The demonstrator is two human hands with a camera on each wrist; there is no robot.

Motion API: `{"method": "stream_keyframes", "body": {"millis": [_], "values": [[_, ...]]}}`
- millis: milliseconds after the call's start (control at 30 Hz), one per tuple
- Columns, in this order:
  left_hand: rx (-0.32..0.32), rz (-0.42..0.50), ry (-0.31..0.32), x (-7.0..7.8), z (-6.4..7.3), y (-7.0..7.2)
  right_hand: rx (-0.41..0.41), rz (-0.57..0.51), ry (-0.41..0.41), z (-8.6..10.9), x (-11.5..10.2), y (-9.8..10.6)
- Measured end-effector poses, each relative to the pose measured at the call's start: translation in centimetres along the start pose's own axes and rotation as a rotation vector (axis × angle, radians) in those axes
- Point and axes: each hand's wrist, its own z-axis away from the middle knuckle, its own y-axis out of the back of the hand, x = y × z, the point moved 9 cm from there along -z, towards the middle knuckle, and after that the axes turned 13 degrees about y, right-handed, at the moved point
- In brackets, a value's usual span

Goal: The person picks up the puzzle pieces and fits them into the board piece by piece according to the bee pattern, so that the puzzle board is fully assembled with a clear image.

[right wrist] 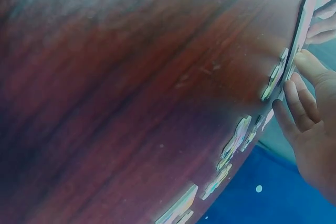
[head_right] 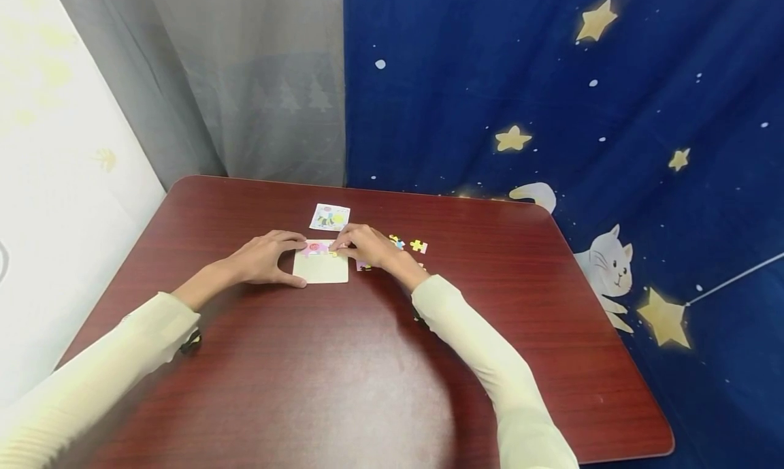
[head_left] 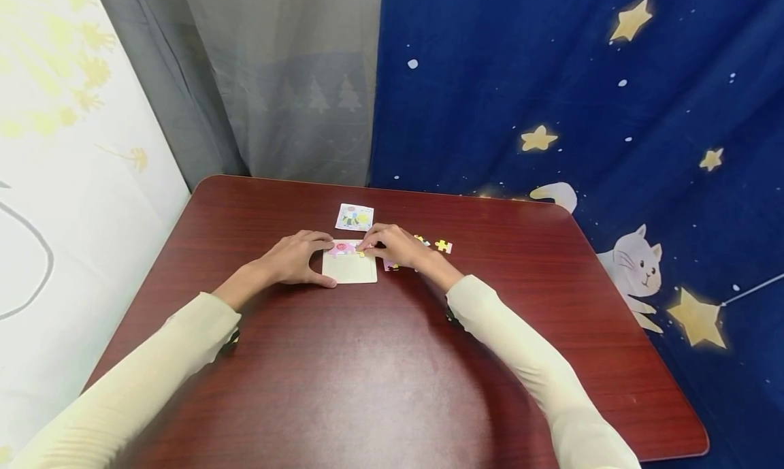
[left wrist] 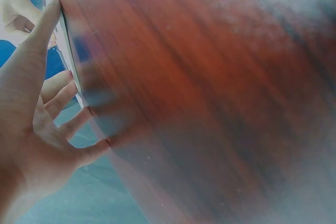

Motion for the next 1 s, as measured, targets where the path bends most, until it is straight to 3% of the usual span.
{"method": "stream_keyframes", "body": {"millis": [600, 1000], "values": [[-0.007, 0.001, 0.005, -0.04, 0.03, 0.02, -0.066, 0.048, -0.100, -0.22, 0.57, -0.40], [-0.002, -0.002, 0.000, 0.11, 0.02, 0.02, -0.049, 0.027, -0.120, -0.20, 0.65, -0.37]]}}
